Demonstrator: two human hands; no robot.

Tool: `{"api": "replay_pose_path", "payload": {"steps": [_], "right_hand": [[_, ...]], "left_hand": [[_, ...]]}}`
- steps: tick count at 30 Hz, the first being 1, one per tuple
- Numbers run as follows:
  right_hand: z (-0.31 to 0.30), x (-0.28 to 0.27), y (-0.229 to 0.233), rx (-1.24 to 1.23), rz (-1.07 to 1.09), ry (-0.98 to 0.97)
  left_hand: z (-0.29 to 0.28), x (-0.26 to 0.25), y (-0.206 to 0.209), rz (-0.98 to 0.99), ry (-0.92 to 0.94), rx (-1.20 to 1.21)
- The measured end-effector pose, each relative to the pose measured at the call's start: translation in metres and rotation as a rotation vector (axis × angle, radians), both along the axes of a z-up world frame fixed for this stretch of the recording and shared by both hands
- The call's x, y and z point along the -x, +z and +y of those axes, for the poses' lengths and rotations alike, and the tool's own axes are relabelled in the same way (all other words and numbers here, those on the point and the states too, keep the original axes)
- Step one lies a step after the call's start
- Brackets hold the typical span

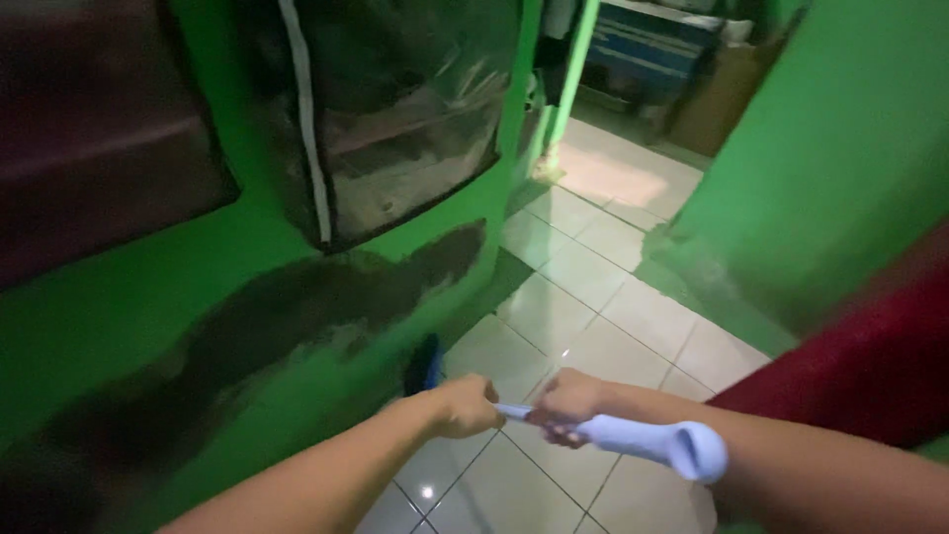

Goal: The recorder sweeps a narrow hallway using a broom.

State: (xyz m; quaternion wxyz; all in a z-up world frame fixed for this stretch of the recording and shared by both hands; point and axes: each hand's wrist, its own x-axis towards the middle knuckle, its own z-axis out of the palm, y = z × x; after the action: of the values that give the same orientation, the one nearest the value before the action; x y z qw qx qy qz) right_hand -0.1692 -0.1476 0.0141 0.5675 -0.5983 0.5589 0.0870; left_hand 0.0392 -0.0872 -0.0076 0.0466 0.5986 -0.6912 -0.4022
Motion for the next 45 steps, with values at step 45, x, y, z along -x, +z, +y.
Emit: {"api": "replay_pose_path", "payload": {"steps": [45], "right_hand": [[0.111, -0.176, 0.031, -0.227, -0.127, 0.889]], "left_hand": [[0.209, -0.053, -0.042, 0.051, 0.964, -0.029]]}}
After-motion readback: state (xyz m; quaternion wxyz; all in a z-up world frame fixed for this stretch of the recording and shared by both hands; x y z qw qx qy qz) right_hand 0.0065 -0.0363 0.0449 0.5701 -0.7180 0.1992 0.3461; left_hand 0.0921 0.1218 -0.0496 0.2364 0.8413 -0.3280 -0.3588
